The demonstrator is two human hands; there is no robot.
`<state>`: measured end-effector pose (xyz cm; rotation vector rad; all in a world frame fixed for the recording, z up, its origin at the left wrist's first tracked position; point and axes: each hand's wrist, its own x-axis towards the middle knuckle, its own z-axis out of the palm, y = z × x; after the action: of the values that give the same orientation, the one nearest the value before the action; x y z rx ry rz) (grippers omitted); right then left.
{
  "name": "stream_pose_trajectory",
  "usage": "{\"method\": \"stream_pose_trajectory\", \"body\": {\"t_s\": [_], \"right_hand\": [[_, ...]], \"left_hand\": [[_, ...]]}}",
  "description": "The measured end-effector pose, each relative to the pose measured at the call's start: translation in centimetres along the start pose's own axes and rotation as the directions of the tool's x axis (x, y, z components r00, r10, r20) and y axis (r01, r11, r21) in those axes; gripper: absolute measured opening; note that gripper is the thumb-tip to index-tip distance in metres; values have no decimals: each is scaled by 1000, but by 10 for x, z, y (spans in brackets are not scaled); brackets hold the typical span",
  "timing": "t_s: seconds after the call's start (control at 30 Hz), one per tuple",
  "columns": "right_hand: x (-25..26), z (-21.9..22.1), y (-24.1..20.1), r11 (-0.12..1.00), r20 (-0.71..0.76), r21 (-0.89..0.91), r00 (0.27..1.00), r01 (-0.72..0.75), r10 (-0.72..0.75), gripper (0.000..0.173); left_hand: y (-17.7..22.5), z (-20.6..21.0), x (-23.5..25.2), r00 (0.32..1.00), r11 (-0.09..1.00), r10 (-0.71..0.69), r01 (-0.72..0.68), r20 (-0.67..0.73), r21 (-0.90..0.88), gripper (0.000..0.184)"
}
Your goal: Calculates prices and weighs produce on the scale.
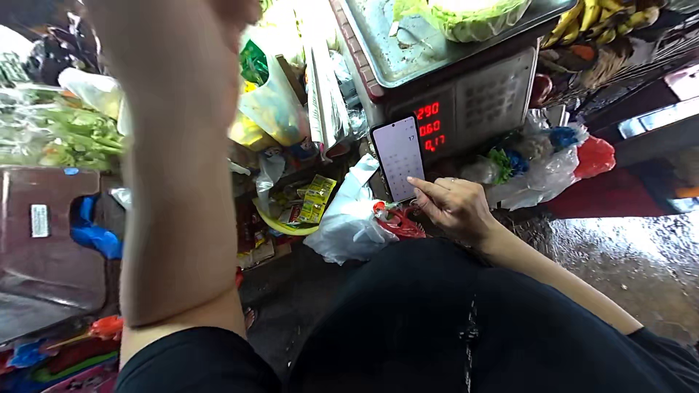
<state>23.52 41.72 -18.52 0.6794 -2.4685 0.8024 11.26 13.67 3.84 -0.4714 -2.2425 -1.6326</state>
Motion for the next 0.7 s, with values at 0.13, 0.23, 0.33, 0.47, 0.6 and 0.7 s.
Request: {"method": "stream_pose_trajectory", "body": {"t_s": [0.13,0.23,0.33,0.47,0.6,0.7], "right_hand": [[-13,-12,15,998,-69,-23,996,-66,64,30],[-24,-23,27,989,-107,-58,986,-133,127,32],[-29,-39,41,980,-171,-79,971,-183,167,33],[-26,-65,53,958,-231,-98,943,-268,240,32],[-6,-81,60,914,-193,-168,921,-370,338,38],[6,-78,68,886,-103,-170,902,-432,420,41]], "left_hand": [[-10,78,27,985,835,-85,-13,152,550,27],[-45,123,51,951,756,-215,20,220,654,61],[-45,144,56,930,659,-295,32,218,752,65],[-19,154,47,933,815,-90,-132,349,564,69],[-9,192,59,909,812,-79,-179,409,555,116],[-8,208,71,880,796,-69,-236,471,557,118]]}}
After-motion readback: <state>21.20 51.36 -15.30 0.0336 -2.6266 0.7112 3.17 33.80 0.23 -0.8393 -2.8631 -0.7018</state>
